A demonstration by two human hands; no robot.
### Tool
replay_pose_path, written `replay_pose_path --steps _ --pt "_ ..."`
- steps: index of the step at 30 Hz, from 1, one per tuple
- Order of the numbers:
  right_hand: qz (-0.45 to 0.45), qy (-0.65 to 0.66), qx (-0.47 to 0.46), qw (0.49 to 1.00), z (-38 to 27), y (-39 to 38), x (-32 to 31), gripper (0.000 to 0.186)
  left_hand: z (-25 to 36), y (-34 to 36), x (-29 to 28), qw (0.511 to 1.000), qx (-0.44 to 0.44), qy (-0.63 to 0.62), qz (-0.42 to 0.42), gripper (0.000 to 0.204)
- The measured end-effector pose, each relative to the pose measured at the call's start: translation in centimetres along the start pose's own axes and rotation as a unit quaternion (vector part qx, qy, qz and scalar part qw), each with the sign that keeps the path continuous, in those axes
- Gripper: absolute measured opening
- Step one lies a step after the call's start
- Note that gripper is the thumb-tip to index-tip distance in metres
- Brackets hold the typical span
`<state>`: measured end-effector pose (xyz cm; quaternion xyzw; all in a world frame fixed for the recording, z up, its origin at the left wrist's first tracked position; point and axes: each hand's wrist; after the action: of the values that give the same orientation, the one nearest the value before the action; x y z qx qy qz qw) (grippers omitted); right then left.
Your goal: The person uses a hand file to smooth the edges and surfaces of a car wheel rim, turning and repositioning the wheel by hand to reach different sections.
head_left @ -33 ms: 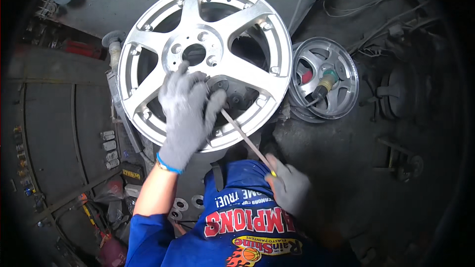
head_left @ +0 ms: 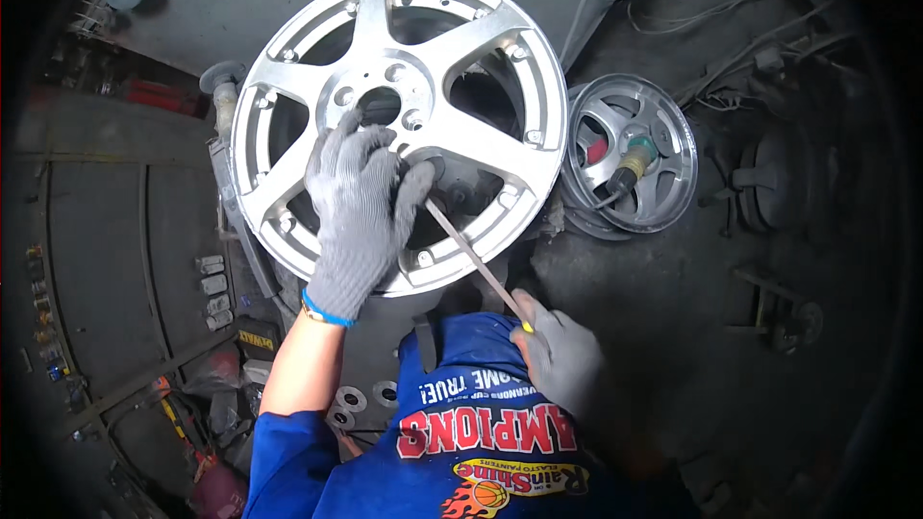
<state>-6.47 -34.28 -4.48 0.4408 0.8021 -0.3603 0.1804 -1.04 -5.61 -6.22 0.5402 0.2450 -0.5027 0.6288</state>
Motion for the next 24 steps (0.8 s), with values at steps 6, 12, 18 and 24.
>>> replay_pose_path --steps 6,12,18,24 --pt "0.002 -0.109 -0.187 0.976 4.9 -3.5 0.7 0.044 2.3 -3.0 0.5 0.997 0.072 0.016 -0.026 0.031" --pt "0.008 -0.002 -0.072 0.997 1.5 -1.7 1.3 0.040 0.2 0.4 0.4 0.999 0.022 0.023 0.008 0.029" --pt "0.015 -0.046 -0.037 0.998 2.1 -2.5 1.5 0.046 1.6 -0.2 0.4 0.998 0.056 0.030 -0.018 0.028" --pt "-0.027 -0.052 -0.039 0.997 2.9 -4.1 -0.3 0.049 1.7 -2.3 0.8 0.997 0.074 0.013 -0.026 0.033"
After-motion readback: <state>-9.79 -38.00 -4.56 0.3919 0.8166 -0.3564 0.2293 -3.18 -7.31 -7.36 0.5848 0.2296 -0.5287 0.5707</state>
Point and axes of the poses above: each hand's wrist, its own y-axis towards the middle knuckle, its own x-axis out of the palm, z = x × y, and after that the axes turned 13 degrees about x, right-handed
